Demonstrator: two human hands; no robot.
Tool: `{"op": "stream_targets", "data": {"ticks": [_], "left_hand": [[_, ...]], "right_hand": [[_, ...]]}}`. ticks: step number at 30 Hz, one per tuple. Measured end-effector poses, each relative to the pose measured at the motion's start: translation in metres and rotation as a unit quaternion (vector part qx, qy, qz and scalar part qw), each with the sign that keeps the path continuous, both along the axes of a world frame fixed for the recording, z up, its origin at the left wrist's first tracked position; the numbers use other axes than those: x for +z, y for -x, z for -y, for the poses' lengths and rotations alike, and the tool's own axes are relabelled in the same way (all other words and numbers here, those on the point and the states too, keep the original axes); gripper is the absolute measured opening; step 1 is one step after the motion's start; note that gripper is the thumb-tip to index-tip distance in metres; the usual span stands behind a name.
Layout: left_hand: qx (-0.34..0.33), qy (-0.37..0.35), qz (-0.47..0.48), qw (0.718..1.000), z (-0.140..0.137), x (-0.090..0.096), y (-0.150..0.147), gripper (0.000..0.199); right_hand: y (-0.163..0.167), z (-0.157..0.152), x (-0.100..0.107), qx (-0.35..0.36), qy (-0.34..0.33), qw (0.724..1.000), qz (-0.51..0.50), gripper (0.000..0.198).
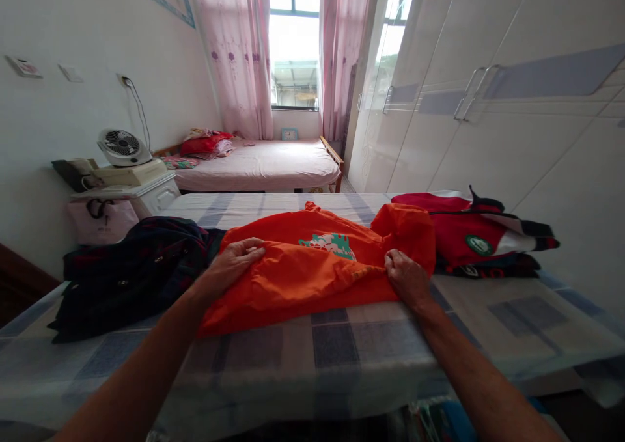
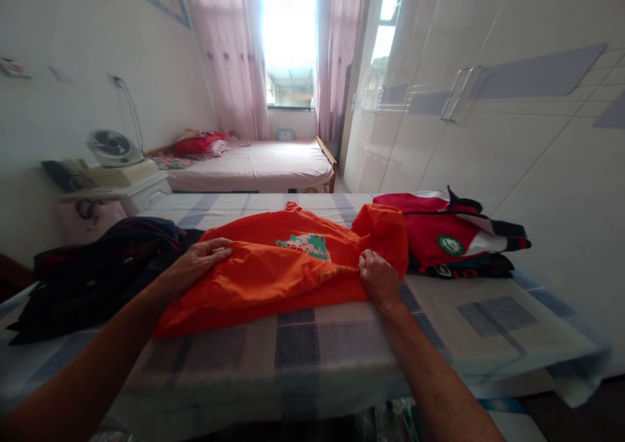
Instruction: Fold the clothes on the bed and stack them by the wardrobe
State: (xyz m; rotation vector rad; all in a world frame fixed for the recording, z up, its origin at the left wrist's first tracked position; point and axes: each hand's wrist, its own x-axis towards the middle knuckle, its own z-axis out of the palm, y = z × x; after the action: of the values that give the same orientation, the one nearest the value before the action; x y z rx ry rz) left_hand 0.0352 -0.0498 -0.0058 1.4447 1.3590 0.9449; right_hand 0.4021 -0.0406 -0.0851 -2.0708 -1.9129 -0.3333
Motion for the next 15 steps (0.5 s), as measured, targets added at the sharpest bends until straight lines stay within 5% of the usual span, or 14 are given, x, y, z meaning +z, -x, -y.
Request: {"op": "stream_targets", "data": {"ticks": [5,8,12,15], "left_hand": [[-0.016,0.000,-0.080,0.997,-0.008,-0.019,0.026,0.063],[-0.013,-0.067,-0.181,0.981,-0.004,-0.022,0.026,0.060],[0.055,-0.215,-0.361,0.906,0.006,-0.014,0.014,0.047],[-0.012,-0.320,-0.429,0.844,0.019,-0.019,0.003,0.045]], "right_hand": [[-0.003,0.001,0.005,0.022,-0.019,0.999,-0.029,0.026],[0.005,0.006,0.019,0.069,-0.064,0.994,-0.057,0.028],[0.035,0.021,0.036,0.221,-0.074,0.971,-0.055,0.039],[0.060,0.034,0.030,0.308,-0.030,0.951,-0.027,0.047]]}}
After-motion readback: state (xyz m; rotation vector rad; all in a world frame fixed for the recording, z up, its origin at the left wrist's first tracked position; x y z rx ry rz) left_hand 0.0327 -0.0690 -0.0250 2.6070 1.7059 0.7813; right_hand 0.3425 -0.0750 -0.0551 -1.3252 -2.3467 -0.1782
